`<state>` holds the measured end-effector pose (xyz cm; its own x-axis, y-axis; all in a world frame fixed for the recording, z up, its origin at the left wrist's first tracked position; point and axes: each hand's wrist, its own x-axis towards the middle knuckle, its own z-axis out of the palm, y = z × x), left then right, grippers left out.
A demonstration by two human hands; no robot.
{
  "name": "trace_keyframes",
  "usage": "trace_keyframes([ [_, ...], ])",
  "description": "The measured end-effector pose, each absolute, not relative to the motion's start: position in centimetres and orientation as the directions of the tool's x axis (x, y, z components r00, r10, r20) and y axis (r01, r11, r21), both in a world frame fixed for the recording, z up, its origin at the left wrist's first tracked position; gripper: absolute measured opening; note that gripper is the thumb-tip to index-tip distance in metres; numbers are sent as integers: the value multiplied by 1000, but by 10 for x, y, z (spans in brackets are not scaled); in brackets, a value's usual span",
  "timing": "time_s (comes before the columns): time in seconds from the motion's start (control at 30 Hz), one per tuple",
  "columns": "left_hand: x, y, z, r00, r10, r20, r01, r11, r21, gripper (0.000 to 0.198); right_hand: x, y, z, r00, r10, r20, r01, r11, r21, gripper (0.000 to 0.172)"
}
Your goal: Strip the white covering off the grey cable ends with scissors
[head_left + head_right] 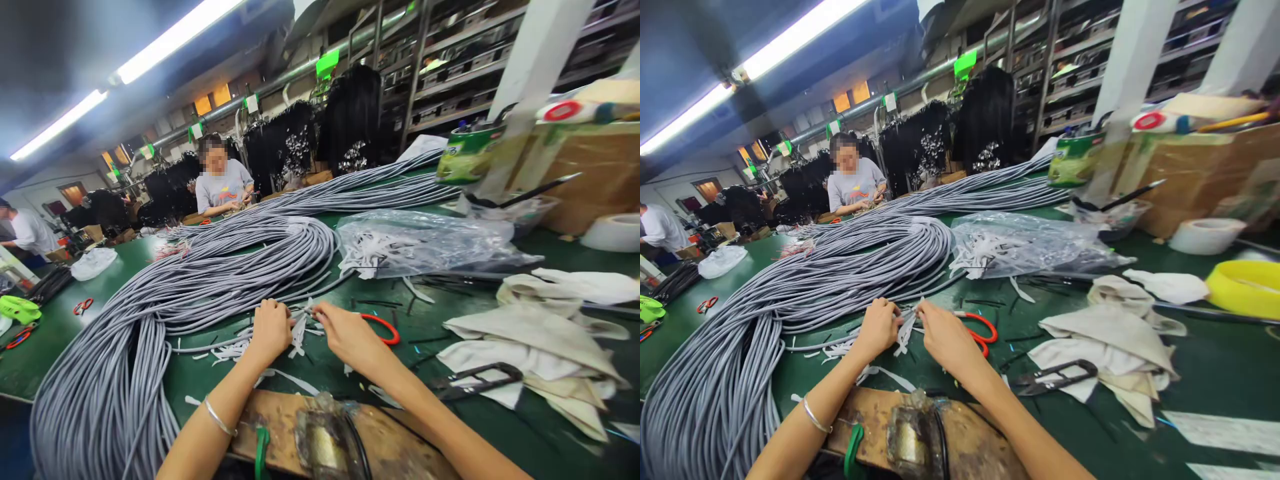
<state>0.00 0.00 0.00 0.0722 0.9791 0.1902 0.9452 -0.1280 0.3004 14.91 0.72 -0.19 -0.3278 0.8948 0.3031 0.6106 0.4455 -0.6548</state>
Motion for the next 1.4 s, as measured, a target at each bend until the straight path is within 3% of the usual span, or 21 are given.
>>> trace_keyframes([
  [0.07, 0, -6, 12, 77, 960, 269, 921, -172, 350, 13, 151, 8, 0, -238, 912, 334, 553, 410, -725, 17],
  [0.2, 1, -28, 33, 145, 909, 390, 842, -320, 433, 17, 153, 5, 7, -142, 926, 350, 361, 378, -853, 44],
  [0.27, 2, -40, 34, 170, 874, 455, 791, -396, 465, 16, 152, 1, 10, -128, 926, 356, 251, 377, -891, 49],
  [0.4, 5, -56, 23, 141, 796, 588, 703, -499, 507, 16, 149, -6, 16, -115, 929, 351, 93, 362, -927, 47],
  [0.67, 13, -59, 16, 47, 812, 582, 647, -469, 602, 21, 144, -13, 15, -149, 951, 271, -8, 273, -962, 43],
  [0.83, 13, -59, 19, -138, 836, 530, 605, -353, 714, 26, 144, -12, 13, -44, 940, 339, 106, 342, -934, 35],
  [0.93, 11, -59, 21, -196, 839, 507, 589, -313, 745, 27, 145, -15, 14, -136, 893, 430, 265, 451, -852, 24],
  [1.03, 11, -59, 21, -188, 845, 501, 591, -311, 745, 27, 144, -19, 15, -221, 847, 484, 343, 532, -774, 32],
  [1.27, 14, -62, 19, -139, 860, 491, 592, -325, 737, 27, 145, -19, 13, -260, 812, 522, 414, 582, -700, 40],
  [1.4, 13, -60, 19, -109, 895, 432, 573, -299, 763, 27, 143, -22, 13, -256, 748, 613, 413, 658, -630, 43],
])
